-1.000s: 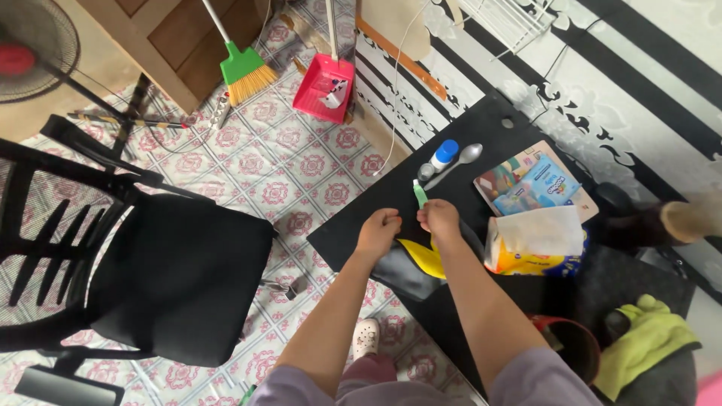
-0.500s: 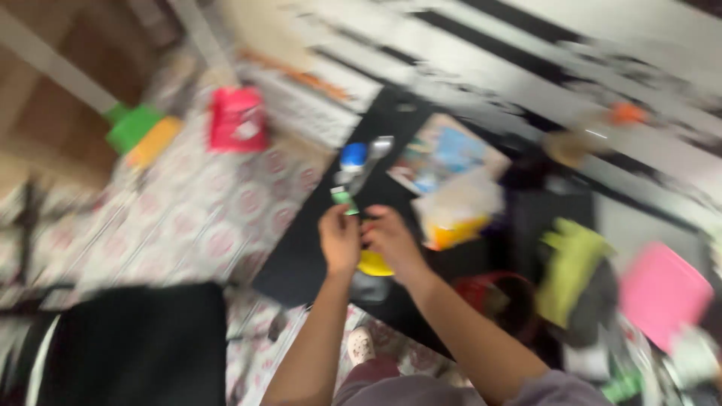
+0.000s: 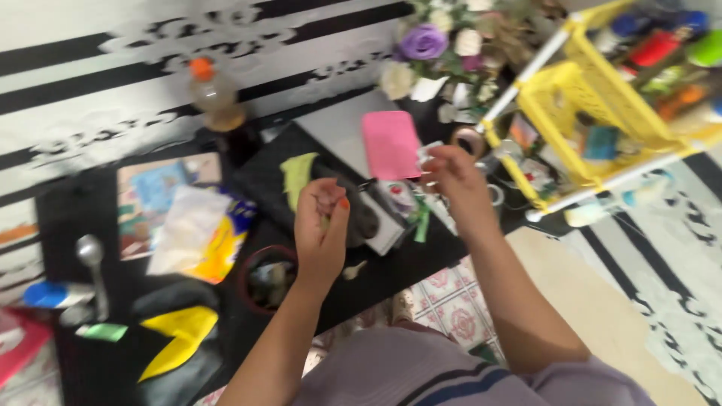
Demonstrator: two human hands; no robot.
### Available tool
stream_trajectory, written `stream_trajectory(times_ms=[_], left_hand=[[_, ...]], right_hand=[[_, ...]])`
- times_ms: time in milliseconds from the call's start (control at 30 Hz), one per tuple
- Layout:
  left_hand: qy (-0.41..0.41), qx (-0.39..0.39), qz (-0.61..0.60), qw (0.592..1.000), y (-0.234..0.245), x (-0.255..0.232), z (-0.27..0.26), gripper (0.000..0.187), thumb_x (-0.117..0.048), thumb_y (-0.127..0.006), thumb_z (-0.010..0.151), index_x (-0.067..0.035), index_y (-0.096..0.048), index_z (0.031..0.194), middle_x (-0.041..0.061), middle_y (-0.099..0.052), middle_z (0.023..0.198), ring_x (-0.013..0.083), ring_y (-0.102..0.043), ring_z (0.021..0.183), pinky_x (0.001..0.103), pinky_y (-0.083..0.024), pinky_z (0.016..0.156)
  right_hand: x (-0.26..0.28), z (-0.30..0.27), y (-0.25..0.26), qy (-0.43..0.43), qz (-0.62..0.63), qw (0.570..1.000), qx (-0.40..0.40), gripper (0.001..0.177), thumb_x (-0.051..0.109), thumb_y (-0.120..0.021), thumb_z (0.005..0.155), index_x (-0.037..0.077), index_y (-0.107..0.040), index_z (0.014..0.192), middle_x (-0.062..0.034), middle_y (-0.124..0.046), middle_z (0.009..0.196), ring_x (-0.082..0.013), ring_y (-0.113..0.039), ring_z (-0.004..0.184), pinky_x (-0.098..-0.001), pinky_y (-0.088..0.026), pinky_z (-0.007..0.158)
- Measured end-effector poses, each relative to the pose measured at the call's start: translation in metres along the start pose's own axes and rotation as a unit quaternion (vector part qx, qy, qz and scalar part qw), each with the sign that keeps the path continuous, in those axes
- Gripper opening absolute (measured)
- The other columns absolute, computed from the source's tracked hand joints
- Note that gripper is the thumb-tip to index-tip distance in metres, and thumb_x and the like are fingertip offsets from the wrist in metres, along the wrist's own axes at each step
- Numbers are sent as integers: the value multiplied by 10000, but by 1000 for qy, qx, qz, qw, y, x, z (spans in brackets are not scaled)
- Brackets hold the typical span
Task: Organizing and cleaning personal care items on a small plastic shelf and a desk.
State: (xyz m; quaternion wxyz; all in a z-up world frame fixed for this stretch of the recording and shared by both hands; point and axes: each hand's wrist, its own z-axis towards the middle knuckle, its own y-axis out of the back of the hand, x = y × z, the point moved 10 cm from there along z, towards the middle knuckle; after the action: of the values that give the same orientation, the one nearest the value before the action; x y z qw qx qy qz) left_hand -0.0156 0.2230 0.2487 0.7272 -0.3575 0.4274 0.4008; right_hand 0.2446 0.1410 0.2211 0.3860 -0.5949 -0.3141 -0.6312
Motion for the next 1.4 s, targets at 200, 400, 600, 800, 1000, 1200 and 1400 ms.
stream_trajectory(times_ms=[200,400,600,800,1000,1200,1400], left_hand=[[26,65,38,997,-102,46,2,158,-60,-618,1031,-42,-599,1186,26,-611,1023,99,-558,871,248,-476,794],[-32,87,90,992,-190,49,18,160,-19,-640,982,-30,-621,1140,54,-622,1060,135,-601,932,276,-487,833],[-12,90,151,984,-236,56,27,142,-11,-647,960,-28,-631,1100,57,-638,1035,145,-620,933,274,-493,827],[2,35,186,982,-231,68,27,131,-4,-633,937,-20,-646,1066,56,-635,1002,158,-609,898,269,-491,820],[16,2,200,980,-219,74,23,104,-6,-636,946,-20,-649,1048,57,-624,997,158,-609,907,266,-493,815],[-4,8,210,978,-220,71,26,105,-10,-649,944,-23,-655,1048,52,-637,985,153,-619,891,270,-495,812],[17,48,129,990,-226,81,36,143,9,-634,951,-24,-650,1089,46,-638,1021,125,-611,887,263,-495,799]], right_hand=[[-28,2,235,-10,-204,963,-178,239,80,-624,998,20,-675,1224,-89,-684,1096,-149,-635,947,-303,-519,819],[-29,60,314,80,-475,849,-219,398,211,-685,946,2,-663,1284,-243,-645,1139,-381,-626,1051,-454,-498,905],[-60,166,360,-41,-593,773,-221,356,243,-538,1013,55,-674,1283,-249,-644,1255,-433,-586,1195,-512,-460,1037],[-101,212,390,-129,-530,804,-235,408,274,-606,910,169,-673,1299,-164,-574,1395,-373,-468,1317,-488,-343,1067],[-131,239,409,-231,-555,769,-218,417,191,-662,879,104,-624,1285,-165,-658,1283,-334,-616,1208,-466,-505,922],[-118,227,417,-114,-496,811,-288,274,308,-604,1122,53,-689,1178,-168,-715,1131,-345,-667,1073,-458,-498,879],[-37,151,329,72,-186,953,-229,238,57,-531,1036,11,-593,1260,-105,-709,957,-134,-728,894,-246,-562,810]])
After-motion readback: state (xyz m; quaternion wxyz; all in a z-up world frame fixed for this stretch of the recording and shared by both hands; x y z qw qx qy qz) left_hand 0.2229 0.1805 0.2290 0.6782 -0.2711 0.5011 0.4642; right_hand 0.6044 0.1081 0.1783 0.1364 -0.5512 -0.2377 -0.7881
